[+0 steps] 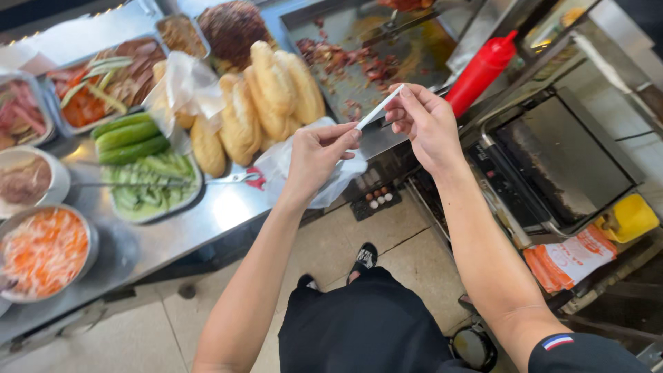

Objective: The person slices processed meat on a cutting board and places it into a container. They then assemble a meal in a styrofoam box by adding a yellow base, meat, sliced cucumbers, sauces, shredded vegetables, and additional meat. The person closes the box and places it into a plastic bag.

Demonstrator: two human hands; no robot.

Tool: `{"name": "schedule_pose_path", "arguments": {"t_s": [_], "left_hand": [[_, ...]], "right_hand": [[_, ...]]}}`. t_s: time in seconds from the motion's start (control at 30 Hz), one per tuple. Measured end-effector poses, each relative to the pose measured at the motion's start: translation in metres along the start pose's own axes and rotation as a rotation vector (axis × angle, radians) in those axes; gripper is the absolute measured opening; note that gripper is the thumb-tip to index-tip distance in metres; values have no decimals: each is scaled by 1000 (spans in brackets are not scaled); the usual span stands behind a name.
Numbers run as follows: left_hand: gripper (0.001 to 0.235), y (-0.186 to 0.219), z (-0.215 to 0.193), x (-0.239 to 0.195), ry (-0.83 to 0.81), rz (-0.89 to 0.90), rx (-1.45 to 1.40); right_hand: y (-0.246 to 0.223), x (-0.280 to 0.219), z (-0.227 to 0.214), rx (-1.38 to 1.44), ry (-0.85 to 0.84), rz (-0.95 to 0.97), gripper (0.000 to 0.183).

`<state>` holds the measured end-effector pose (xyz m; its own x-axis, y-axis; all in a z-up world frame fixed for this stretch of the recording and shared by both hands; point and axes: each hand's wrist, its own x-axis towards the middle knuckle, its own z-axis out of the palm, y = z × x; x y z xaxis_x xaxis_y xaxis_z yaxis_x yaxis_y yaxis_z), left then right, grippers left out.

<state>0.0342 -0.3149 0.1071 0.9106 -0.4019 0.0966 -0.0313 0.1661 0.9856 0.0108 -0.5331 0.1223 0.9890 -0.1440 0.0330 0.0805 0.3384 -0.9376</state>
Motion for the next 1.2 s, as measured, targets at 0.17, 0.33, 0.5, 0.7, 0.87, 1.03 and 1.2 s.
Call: {"name": "schedule_pose_path", "arguments": {"t_s": [0.17, 0.33, 0.5, 0.7, 0.87, 1.03, 1.2], "left_hand": [[25, -15, -40, -64, 234, 103, 272], [47, -14, -70, -95, 766, 414, 940], [62, -31, -77, -85, 633, 82, 748], [53, -15, -88, -77, 546, 127, 622], [38, 21, -61, -76, 631, 515, 841], [39, 49, 28, -39, 51, 265, 333], [49, 74, 166, -12, -374, 299, 117]], "right_hand": [[75, -25, 36, -99, -40, 110, 20], [154, -19, 18, 69, -103, 556, 20], [239, 48, 23, -26, -59, 633, 27], [209, 67, 35, -223, 128, 494, 33], [117, -17, 22, -442, -74, 360, 36], [-41, -70, -45, -642, 325, -86, 30], [-210, -138, -111, -914, 697, -411, 26]]}}
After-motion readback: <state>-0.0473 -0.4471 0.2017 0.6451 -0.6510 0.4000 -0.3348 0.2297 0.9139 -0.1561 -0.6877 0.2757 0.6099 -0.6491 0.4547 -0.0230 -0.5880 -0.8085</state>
